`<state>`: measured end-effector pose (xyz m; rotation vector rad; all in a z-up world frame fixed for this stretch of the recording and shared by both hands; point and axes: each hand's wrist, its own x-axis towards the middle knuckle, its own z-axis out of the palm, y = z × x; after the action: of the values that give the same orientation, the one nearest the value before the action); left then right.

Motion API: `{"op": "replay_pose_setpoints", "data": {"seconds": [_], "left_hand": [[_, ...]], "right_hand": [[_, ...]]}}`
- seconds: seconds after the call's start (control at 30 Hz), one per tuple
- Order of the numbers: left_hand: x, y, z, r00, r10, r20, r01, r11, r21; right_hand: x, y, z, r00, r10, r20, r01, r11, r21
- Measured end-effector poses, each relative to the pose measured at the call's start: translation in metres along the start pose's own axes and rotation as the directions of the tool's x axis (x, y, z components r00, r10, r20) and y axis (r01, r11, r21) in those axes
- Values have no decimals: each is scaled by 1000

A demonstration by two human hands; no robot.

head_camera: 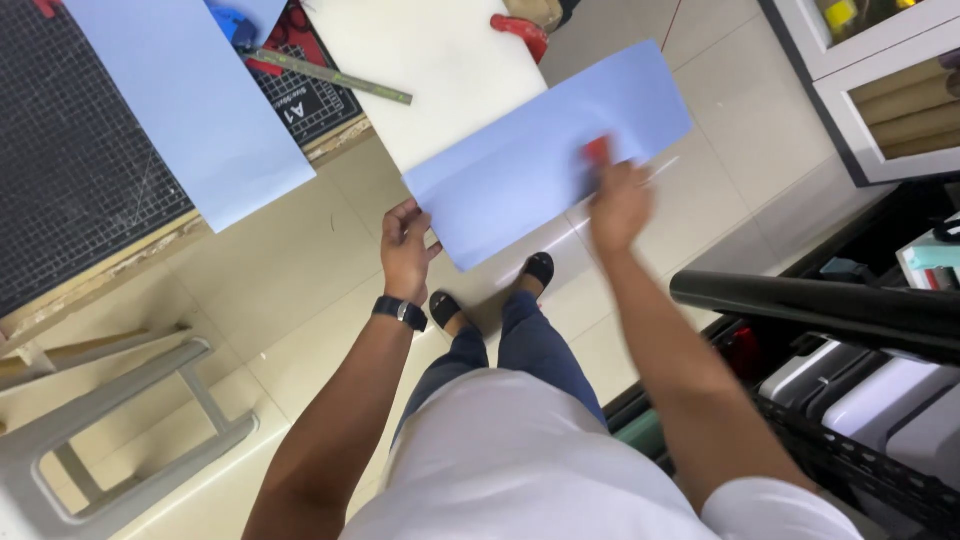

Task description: Covering a box with blue paper using a squeegee and a roller to smooth the surface

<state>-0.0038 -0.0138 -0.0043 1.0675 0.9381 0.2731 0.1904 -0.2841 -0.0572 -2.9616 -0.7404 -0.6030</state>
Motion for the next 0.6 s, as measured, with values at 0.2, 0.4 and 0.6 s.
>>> {"op": "replay_pose_setpoints", "data": {"seconds": [0.2, 0.4, 0.6], "left_hand": [[-2, 4, -2, 1000, -13, 14, 13, 1000, 18], [-7, 12, 2, 1000, -17, 0, 17, 1000, 25], [-1, 7, -1, 1000, -22, -10, 22, 999, 26]], "right_hand": [[-52, -119, 6, 995, -74, 71, 35, 895, 444], [11, -45, -41, 920, 66, 386, -64, 998, -20], [15, -82, -48, 854, 427, 298, -512, 583, 631]]}}
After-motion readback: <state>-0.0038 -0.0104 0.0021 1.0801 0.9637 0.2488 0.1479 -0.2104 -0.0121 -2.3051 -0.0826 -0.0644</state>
